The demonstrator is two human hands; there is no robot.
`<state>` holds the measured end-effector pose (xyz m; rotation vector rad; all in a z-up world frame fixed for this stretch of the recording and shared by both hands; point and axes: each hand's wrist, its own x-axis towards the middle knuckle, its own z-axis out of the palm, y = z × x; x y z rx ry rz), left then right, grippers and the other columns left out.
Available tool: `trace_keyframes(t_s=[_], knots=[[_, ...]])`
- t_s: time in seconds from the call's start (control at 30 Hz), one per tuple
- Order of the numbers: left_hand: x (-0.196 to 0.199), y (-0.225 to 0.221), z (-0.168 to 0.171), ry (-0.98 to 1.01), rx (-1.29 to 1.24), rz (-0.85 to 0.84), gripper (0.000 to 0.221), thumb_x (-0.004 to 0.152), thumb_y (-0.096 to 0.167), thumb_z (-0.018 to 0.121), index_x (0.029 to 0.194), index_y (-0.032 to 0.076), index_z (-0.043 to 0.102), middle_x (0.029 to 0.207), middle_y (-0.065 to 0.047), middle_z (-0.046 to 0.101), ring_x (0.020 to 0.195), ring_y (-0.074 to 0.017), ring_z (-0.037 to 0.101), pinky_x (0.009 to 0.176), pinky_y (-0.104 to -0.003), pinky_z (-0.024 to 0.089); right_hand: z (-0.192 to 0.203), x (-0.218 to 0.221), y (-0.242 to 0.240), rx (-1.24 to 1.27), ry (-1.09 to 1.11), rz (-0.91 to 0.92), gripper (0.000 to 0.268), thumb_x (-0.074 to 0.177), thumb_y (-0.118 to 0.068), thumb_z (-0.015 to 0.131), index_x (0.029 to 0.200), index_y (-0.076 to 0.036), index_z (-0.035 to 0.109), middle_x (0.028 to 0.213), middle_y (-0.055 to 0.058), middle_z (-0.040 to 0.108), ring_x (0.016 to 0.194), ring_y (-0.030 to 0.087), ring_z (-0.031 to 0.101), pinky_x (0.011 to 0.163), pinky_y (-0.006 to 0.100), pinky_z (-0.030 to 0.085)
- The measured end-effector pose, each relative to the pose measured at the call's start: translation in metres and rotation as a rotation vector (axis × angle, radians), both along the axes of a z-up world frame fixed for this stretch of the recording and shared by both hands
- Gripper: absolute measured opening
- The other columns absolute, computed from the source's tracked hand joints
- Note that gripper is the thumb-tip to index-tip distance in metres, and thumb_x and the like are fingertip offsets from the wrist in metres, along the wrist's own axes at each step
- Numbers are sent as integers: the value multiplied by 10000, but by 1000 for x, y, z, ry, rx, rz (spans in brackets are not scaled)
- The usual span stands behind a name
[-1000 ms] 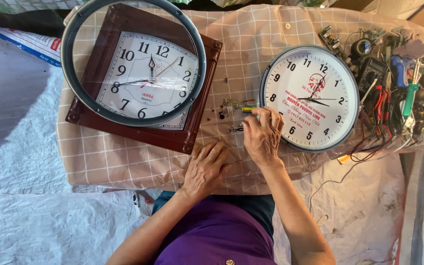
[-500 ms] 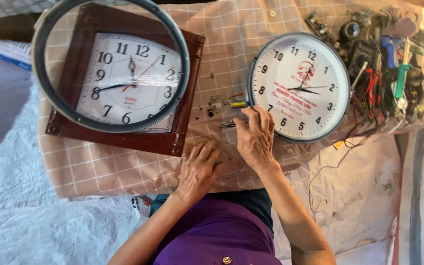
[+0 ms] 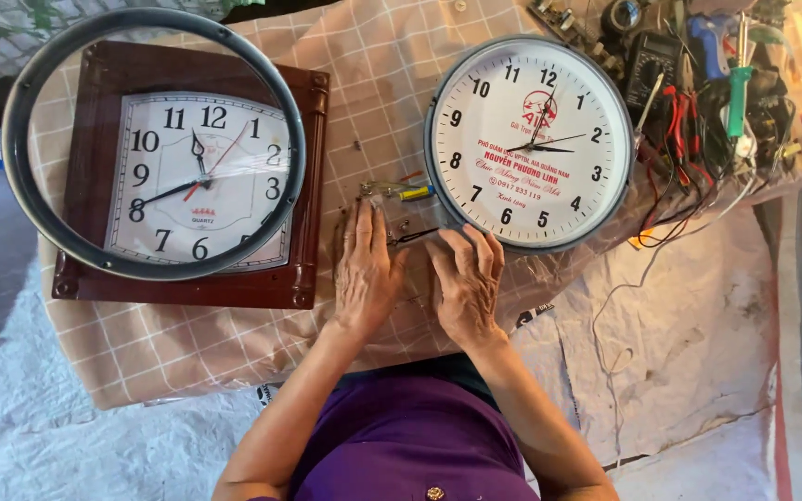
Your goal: The person is assembling a wall clock by installing the hands and adjusting the internal mechanism on a low work surface.
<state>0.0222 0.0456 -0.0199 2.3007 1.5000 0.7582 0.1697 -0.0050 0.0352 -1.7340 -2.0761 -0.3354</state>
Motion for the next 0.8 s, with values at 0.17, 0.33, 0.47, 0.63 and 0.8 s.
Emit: trace_keyframes(t_s=[0.17, 0.33, 0.47, 0.63, 0.8], knots=[[-3, -5, 0, -3, 36, -53, 568, 968, 271, 670, 1424, -44, 545, 1577, -185, 427, 1453, -362, 411, 1096, -462, 475, -26, 10, -10, 27, 50, 6, 317, 893, -183, 706, 1201, -113, 692, 1286, 102, 553, 1358, 370, 396, 1139, 581, 327], [1, 3, -5, 63, 116, 8, 535, 950, 319, 693, 1385, 19, 606, 1582, -162, 421, 1459, -376, 398, 1072, -497, 499, -20, 5, -8, 70, 89, -1, 239, 932, -157, 670, 1165, -120, 704, 1269, 96, 569, 1349, 365, 414, 1136, 579, 337], [1, 6, -7, 57, 70, 25, 625, 921, 340, 728, 1430, 21, 559, 1589, -154, 426, 1479, -345, 386, 1114, -501, 460, -18, 4, -10, 84, 131, -11, 189, 978, -153, 622, 1141, -140, 717, 1255, 61, 588, 1353, 328, 433, 1147, 568, 329], [6, -8, -10, 145, 38, -15, 569, 946, 401, 670, 1383, 43, 605, 1573, -145, 463, 1480, -329, 384, 1197, -536, 324, -29, 7, -17, 90, 164, -10, 175, 978, -182, 620, 1115, -157, 727, 1208, 54, 611, 1291, 317, 484, 1091, 529, 373], [2, -2, -5, 61, 13, -33, 503, 1001, 336, 619, 1412, 49, 591, 1598, -161, 431, 1482, -349, 385, 1177, -554, 331, -29, 7, -18, 59, 232, -11, 195, 1007, -229, 597, 1148, -170, 720, 1192, 49, 605, 1216, 311, 510, 1010, 482, 411]])
